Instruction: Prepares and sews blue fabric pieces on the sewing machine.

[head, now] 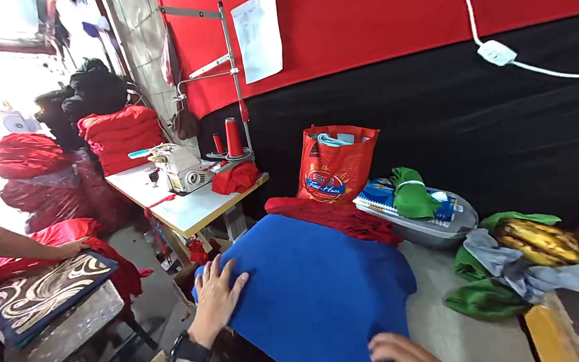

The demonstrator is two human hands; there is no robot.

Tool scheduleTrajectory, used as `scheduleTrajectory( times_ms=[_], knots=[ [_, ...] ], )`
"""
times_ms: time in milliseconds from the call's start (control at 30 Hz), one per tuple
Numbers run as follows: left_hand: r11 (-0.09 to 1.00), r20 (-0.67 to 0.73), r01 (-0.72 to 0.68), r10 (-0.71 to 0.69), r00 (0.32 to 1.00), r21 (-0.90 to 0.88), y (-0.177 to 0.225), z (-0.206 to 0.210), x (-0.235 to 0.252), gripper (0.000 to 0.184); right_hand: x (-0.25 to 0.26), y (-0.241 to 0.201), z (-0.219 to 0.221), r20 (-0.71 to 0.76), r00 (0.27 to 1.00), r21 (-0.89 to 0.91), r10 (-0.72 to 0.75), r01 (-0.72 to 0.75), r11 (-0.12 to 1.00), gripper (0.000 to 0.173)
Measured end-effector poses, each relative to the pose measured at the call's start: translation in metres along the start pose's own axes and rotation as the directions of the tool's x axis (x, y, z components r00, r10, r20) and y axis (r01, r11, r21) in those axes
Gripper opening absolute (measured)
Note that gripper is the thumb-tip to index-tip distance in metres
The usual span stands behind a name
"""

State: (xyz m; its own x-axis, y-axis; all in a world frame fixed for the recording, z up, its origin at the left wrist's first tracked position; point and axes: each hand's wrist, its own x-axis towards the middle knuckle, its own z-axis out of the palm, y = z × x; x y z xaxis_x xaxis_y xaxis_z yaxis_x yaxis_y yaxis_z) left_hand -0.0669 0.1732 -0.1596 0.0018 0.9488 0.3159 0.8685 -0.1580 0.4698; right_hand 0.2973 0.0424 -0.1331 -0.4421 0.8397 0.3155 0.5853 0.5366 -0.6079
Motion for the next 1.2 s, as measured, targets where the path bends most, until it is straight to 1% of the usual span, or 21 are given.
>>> scheduleTrajectory(
  times_ms=[67, 133, 167, 200, 233, 300, 333, 400, 533, 600, 700, 767, 833, 867, 933, 1000, 1033, 1100, 1200],
  knots=[
    [0.995, 0.166, 0.023, -0.04, 0.985, 0.101, -0.001, 0.005, 0.016, 0.071, 0.032, 0.001, -0.007, -0.075, 0.995, -0.057, 0.06, -0.064, 0.996, 0.037],
    [0.991, 0.206, -0.021, -0.008, 0.979, 0.135, -0.005, 0.012, 0.025, 0.073, 0.066, 0.018, -0.005, -0.188, 0.977, -0.203, 0.099, -0.138, 0.969, 0.043],
    [0.99, 0.206, -0.052, 0.024, 0.978, 0.131, -0.01, 0.014, 0.029, 0.074, 0.08, 0.032, -0.001, -0.247, 0.962, -0.3, 0.116, -0.19, 0.935, 0.048],
    [0.989, 0.214, -0.079, 0.051, 0.975, 0.125, -0.014, 0.016, 0.033, 0.075, 0.091, 0.047, 0.002, -0.273, 0.948, -0.379, 0.162, -0.261, 0.888, 0.055],
    [0.987, 0.229, -0.101, 0.071, 0.971, 0.124, -0.018, 0.015, 0.038, 0.076, 0.099, 0.059, 0.005, -0.265, 0.931, -0.428, 0.253, -0.348, 0.834, 0.063],
    [0.984, 0.262, -0.125, 0.089, 0.961, 0.123, -0.018, 0.014, 0.049, 0.078, 0.108, 0.071, 0.005, -0.184, 0.85, -0.437, 0.493, -0.52, 0.734, 0.075],
    [0.984, 0.278, -0.131, 0.094, 0.956, 0.12, -0.017, 0.013, 0.055, 0.078, 0.111, 0.072, 0.004, -0.164, 0.813, -0.425, 0.559, -0.57, 0.703, 0.077],
    [0.985, 0.335, -0.126, 0.079, 0.939, 0.121, -0.014, 0.013, 0.068, 0.076, 0.113, 0.071, 0.004, -0.165, 0.779, -0.413, 0.605, -0.611, 0.675, 0.079],
    [0.983, 0.392, -0.146, 0.091, 0.915, 0.112, -0.009, 0.019, 0.093, 0.074, 0.12, 0.075, -0.002, -0.187, 0.723, -0.41, 0.665, -0.673, 0.616, 0.084],
    [0.983, 0.407, -0.148, 0.091, 0.909, 0.109, -0.009, 0.02, 0.099, 0.074, 0.122, 0.074, -0.003, -0.192, 0.705, -0.419, 0.683, -0.688, 0.593, 0.084],
    [0.977, 0.36, -0.159, 0.098, 0.928, 0.143, -0.006, 0.019, 0.089, 0.071, 0.116, 0.07, 0.0, -0.184, 0.706, -0.43, 0.684, -0.684, 0.59, 0.082],
    [0.98, 0.336, -0.113, 0.051, 0.94, 0.166, 0.015, 0.015, 0.078, 0.065, 0.114, 0.066, -0.004, -0.165, 0.702, -0.439, 0.693, -0.681, 0.586, 0.082],
    [0.98, 0.364, -0.048, -0.025, 0.931, 0.191, 0.036, 0.012, 0.07, 0.066, 0.119, 0.06, -0.013, -0.129, 0.702, -0.436, 0.701, -0.675, 0.596, 0.079],
    [0.981, 0.377, -0.027, -0.048, 0.925, 0.193, 0.041, 0.016, 0.068, 0.07, 0.123, 0.06, -0.02, -0.137, 0.713, -0.414, 0.688, -0.672, 0.614, 0.075],
    [0.979, 0.351, -0.024, -0.049, 0.935, 0.201, 0.042, 0.026, 0.068, 0.073, 0.133, 0.066, -0.042, -0.213, 0.74, -0.343, 0.638, -0.668, 0.661, 0.059],
    [0.98, 0.309, -0.055, -0.007, 0.951, 0.191, 0.04, 0.032, 0.069, 0.073, 0.145, 0.079, -0.068, -0.309, 0.757, -0.317, 0.575, -0.652, 0.688, 0.048],
    [0.981, 0.295, -0.074, 0.019, 0.955, 0.177, 0.037, 0.034, 0.068, 0.073, 0.15, 0.09, -0.078, -0.341, 0.772, -0.341, 0.536, -0.633, 0.695, 0.046],
    [0.983, 0.278, -0.107, 0.062, 0.959, 0.149, 0.031, 0.035, 0.067, 0.073, 0.163, 0.113, -0.09, -0.337, 0.803, -0.394, 0.491, -0.594, 0.701, 0.05],
    [0.983, 0.294, -0.147, 0.109, 0.95, 0.109, 0.023, 0.033, 0.071, 0.075, 0.177, 0.144, -0.084, -0.278, 0.848, -0.448, 0.451, -0.53, 0.72, 0.066]
  ],
)
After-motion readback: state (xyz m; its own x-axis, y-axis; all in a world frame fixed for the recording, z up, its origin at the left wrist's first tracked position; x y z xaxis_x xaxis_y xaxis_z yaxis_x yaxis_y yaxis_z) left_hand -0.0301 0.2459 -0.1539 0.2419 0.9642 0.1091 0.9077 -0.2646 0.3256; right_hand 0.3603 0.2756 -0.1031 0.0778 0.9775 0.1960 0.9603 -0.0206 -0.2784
